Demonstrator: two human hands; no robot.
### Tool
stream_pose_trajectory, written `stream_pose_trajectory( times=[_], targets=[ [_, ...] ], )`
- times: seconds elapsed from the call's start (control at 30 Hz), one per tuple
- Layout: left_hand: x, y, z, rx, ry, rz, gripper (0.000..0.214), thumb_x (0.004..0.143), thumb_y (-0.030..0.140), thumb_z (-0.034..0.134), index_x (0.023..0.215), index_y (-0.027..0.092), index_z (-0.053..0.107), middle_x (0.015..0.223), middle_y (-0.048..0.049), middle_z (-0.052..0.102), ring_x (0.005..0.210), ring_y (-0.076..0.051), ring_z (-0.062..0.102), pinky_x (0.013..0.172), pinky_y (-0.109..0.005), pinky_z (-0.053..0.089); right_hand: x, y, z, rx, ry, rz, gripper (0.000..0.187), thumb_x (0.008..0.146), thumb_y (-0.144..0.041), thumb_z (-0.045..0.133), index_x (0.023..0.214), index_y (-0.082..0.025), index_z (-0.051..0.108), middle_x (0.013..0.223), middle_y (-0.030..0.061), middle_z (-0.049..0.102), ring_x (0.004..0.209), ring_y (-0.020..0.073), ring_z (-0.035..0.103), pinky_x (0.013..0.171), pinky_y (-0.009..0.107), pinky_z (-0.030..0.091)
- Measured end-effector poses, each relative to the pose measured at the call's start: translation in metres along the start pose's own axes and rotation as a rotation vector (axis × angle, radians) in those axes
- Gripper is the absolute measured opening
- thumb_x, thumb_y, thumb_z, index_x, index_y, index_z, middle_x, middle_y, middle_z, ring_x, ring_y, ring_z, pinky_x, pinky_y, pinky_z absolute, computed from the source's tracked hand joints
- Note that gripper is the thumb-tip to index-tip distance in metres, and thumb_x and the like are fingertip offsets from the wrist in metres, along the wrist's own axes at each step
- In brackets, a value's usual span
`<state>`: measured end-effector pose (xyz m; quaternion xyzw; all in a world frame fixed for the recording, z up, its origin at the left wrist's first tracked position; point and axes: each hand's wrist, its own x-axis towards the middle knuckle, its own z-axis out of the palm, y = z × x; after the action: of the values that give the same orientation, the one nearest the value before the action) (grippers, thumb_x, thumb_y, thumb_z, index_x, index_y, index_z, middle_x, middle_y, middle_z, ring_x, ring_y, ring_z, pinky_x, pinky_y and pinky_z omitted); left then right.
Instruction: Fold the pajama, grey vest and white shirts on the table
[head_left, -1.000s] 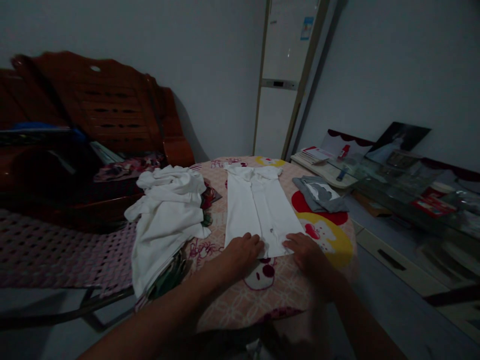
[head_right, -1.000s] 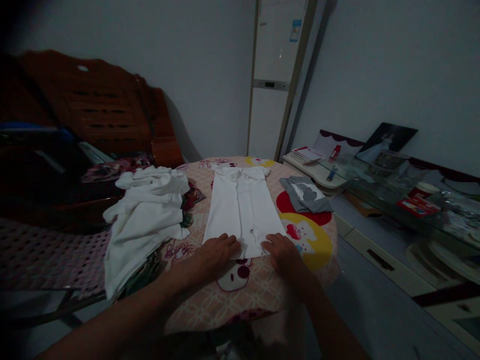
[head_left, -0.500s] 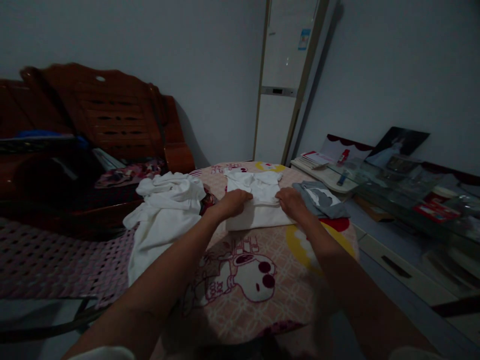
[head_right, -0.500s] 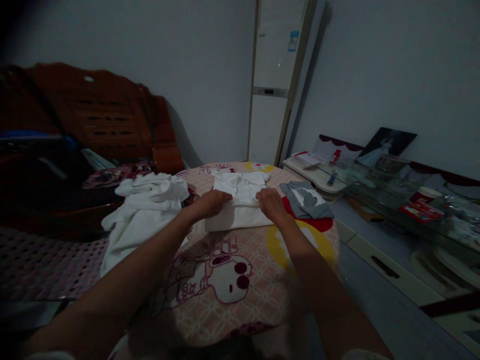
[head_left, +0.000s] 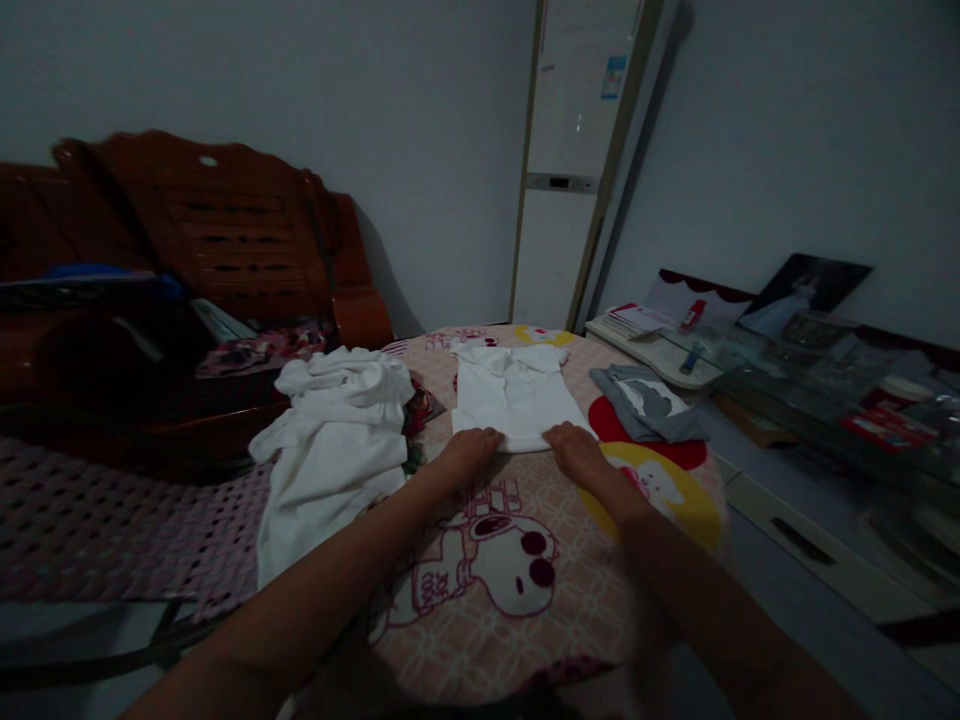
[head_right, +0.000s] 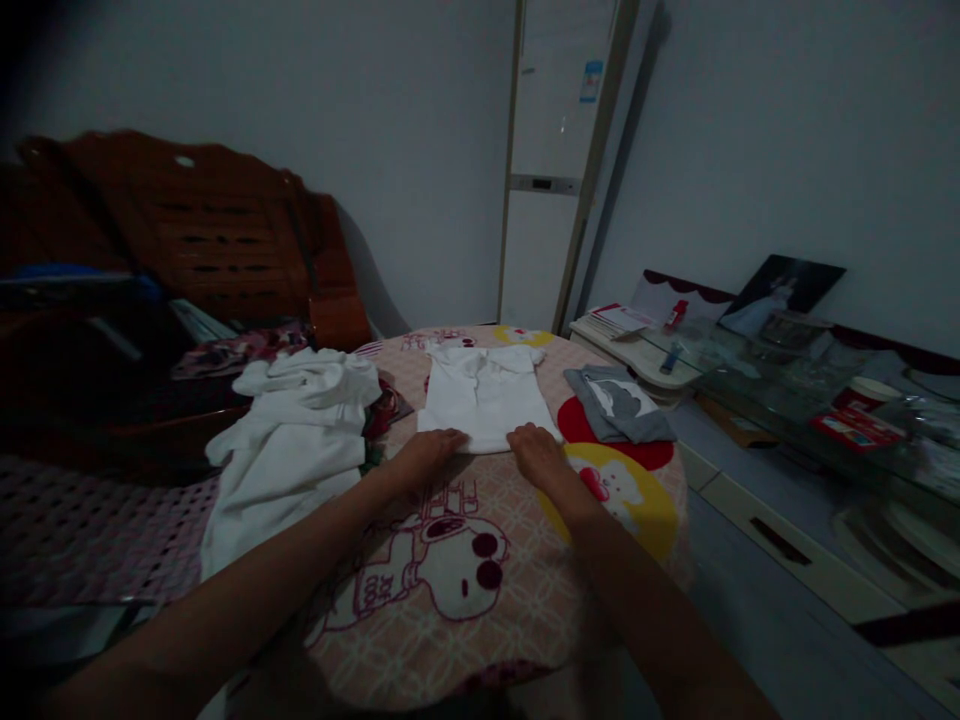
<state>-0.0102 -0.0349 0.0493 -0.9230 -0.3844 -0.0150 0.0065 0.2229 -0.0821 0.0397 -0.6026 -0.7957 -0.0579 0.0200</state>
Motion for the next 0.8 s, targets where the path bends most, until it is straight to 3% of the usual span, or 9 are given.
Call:
stream_pose_trajectory(
  times=[0.1, 0.23, 0.33, 0.47, 0.53, 0.6, 0.67, 0.7, 0.8],
  targets=[
    [0.003, -0.003, -0.008, 0.002, -0.002, -0.029, 0.035, 0.089, 0.008, 0.048, 0.119, 0.016, 0.065, 0.109, -0.0128, 0.070, 0.101, -0.024, 0.067, 0.088, -0.032, 0.049, 0.007, 0.001, -0.011, 0.026, -0.020, 0.053, 0.033, 0.088, -0.008, 0.044, 0.107, -0.015, 0.071, 0.105, 0.0154, 0.071, 0.099, 0.0231, 0.063, 0.084, 0.031, 0.045],
    [-0.003, -0.010, -0.034, -0.120, -0.057, 0.058, 0.043, 0.076, 0.003, 0.053, 0.112, 0.018, 0.071, 0.103, -0.0100, 0.073, 0.096, -0.022, 0.066, 0.086, -0.029, 0.048, 0.000, 0.010, -0.033, 0.253, -0.039, -0.025, 0.028, 0.077, -0.012, 0.053, 0.093, -0.015, 0.076, 0.086, 0.0088, 0.073, 0.082, 0.0194, 0.063, 0.072, 0.026, 0.042],
    [-0.012, -0.012, -0.053, -0.329, -0.249, 0.259, 0.043, 0.066, 0.000, 0.053, 0.098, 0.018, 0.075, 0.086, -0.0025, 0.074, 0.081, -0.017, 0.064, 0.075, -0.023, 0.046, -0.015, 0.013, -0.047, 0.498, -0.225, -0.086, 0.023, 0.069, -0.013, 0.054, 0.077, -0.012, 0.076, 0.063, 0.0025, 0.066, 0.062, 0.0140, 0.056, 0.057, 0.023, 0.036],
    [-0.015, -0.009, -0.053, -0.656, -0.551, 0.458, 0.030, 0.067, 0.002, 0.057, 0.086, 0.017, 0.076, 0.069, 0.0051, 0.069, 0.065, -0.011, 0.057, 0.061, -0.018, 0.042, -0.031, 0.013, -0.055, 0.737, -0.490, -0.096, 0.025, 0.063, -0.011, 0.055, 0.076, -0.011, 0.076, 0.060, -0.0006, 0.064, 0.056, 0.0107, 0.052, 0.050, 0.019, 0.032],
    [-0.011, -0.010, -0.046, -0.801, -0.658, 0.449, 0.021, 0.071, 0.009, 0.064, 0.087, 0.017, 0.076, 0.072, 0.0039, 0.071, 0.066, -0.011, 0.059, 0.062, -0.018, 0.044, -0.033, 0.014, -0.054, 0.789, -0.583, -0.084, 0.024, 0.062, -0.013, 0.060, 0.080, -0.011, 0.077, 0.063, -0.0005, 0.066, 0.056, 0.0103, 0.054, 0.049, 0.018, 0.034],
    [-0.001, -0.016, -0.041, -0.938, -0.723, 0.354, 0.018, 0.074, 0.023, 0.070, 0.090, 0.016, 0.076, 0.076, -0.0003, 0.073, 0.068, -0.014, 0.063, 0.063, -0.021, 0.049, -0.031, 0.017, -0.052, 0.882, -0.699, -0.069, 0.022, 0.065, -0.021, 0.066, 0.082, -0.011, 0.076, 0.063, 0.0009, 0.067, 0.054, 0.0107, 0.056, 0.049, 0.018, 0.037],
    [0.016, -0.029, -0.040, -1.048, -0.647, 0.211, 0.026, 0.076, 0.035, 0.071, 0.093, 0.015, 0.075, 0.078, -0.0044, 0.074, 0.070, -0.017, 0.067, 0.063, -0.024, 0.052, -0.023, 0.022, -0.051, 1.025, -0.730, -0.041, 0.027, 0.070, -0.034, 0.069, 0.083, -0.010, 0.075, 0.064, 0.0033, 0.068, 0.054, 0.0120, 0.059, 0.051, 0.020, 0.044],
    [0.026, -0.038, -0.041, -1.069, -0.541, 0.132, 0.028, 0.078, 0.037, 0.070, 0.092, 0.014, 0.074, 0.079, -0.0058, 0.074, 0.070, -0.018, 0.068, 0.064, -0.025, 0.053, -0.018, 0.025, -0.051, 1.093, -0.677, -0.016, 0.030, 0.072, -0.039, 0.069, 0.082, -0.010, 0.074, 0.065, 0.0045, 0.069, 0.054, 0.0126, 0.060, 0.053, 0.022, 0.046],
    [0.064, -0.070, -0.043, -0.856, -0.044, -0.122, 0.021, 0.083, 0.029, 0.060, 0.087, 0.013, 0.072, 0.077, -0.0066, 0.073, 0.071, -0.017, 0.068, 0.069, -0.026, 0.052, 0.006, 0.036, -0.050, 1.169, -0.305, 0.116, 0.030, 0.075, -0.041, 0.066, 0.075, -0.012, 0.070, 0.064, 0.0062, 0.069, 0.053, 0.0124, 0.060, 0.052, 0.022, 0.048]
  ],
)
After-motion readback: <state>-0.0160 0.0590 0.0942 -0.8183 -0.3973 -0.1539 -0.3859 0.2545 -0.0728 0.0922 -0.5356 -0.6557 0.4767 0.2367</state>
